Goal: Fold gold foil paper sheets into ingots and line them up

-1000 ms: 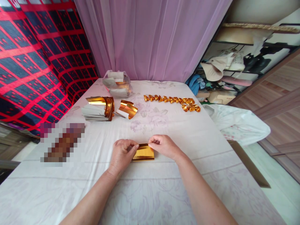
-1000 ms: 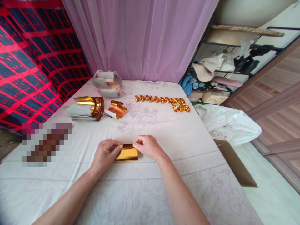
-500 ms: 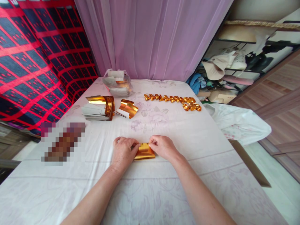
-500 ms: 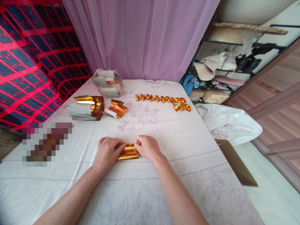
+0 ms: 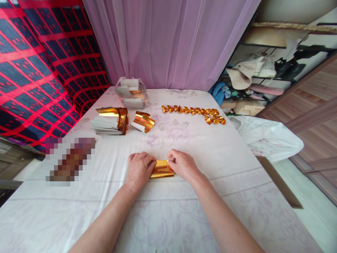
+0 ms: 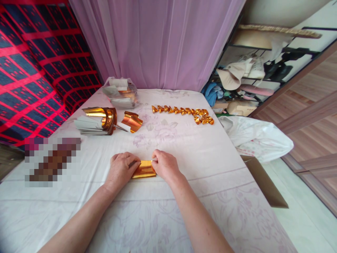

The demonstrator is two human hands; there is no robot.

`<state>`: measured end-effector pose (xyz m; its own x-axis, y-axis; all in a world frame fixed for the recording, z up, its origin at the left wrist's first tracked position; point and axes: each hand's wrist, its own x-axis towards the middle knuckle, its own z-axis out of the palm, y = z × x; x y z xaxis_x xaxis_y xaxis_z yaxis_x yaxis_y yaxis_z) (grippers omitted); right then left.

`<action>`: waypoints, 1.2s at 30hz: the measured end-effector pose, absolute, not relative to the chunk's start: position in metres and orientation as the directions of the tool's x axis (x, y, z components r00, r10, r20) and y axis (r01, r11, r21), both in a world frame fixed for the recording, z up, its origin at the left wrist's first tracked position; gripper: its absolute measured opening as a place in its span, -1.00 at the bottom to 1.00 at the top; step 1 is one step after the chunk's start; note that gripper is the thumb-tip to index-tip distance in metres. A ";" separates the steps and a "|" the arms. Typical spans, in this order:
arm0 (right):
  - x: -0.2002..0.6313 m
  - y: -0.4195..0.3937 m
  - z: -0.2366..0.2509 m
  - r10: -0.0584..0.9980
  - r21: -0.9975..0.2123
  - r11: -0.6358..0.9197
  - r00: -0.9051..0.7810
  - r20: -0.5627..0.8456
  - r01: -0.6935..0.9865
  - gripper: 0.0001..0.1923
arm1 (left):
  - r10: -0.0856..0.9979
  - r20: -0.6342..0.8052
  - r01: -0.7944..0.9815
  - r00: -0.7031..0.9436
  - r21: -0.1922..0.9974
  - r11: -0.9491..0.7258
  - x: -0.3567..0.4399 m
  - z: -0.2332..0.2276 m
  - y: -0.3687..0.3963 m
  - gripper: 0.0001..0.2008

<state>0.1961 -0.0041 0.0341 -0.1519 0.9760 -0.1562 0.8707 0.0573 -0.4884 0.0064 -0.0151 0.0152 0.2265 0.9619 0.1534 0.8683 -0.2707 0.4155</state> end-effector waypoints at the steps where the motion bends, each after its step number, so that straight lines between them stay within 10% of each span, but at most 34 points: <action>1: 0.196 -0.004 0.034 0.977 -0.480 0.074 -0.159 -0.140 0.874 -0.86 | 0.960 0.151 0.868 0.237 0.411 -0.278 0.006 0.016 -0.015 -0.83; 24: 0.176 -0.030 0.050 0.975 -0.141 0.172 -0.189 -0.120 0.975 -0.71 | 0.950 0.138 0.915 0.279 0.263 -0.307 0.014 0.025 -0.031 -0.78; 36: 0.179 -0.054 0.030 0.977 -0.160 0.211 -0.210 0.020 0.964 -0.76 | 0.946 0.146 0.915 0.289 0.249 -0.318 0.015 0.022 -0.033 -0.73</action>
<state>0.1793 -0.0539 0.0296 -0.2102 0.9775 0.0195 0.9644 0.2106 -0.1598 0.0149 -0.0333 0.0221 0.2893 0.9461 0.1458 0.9148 -0.3181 0.2487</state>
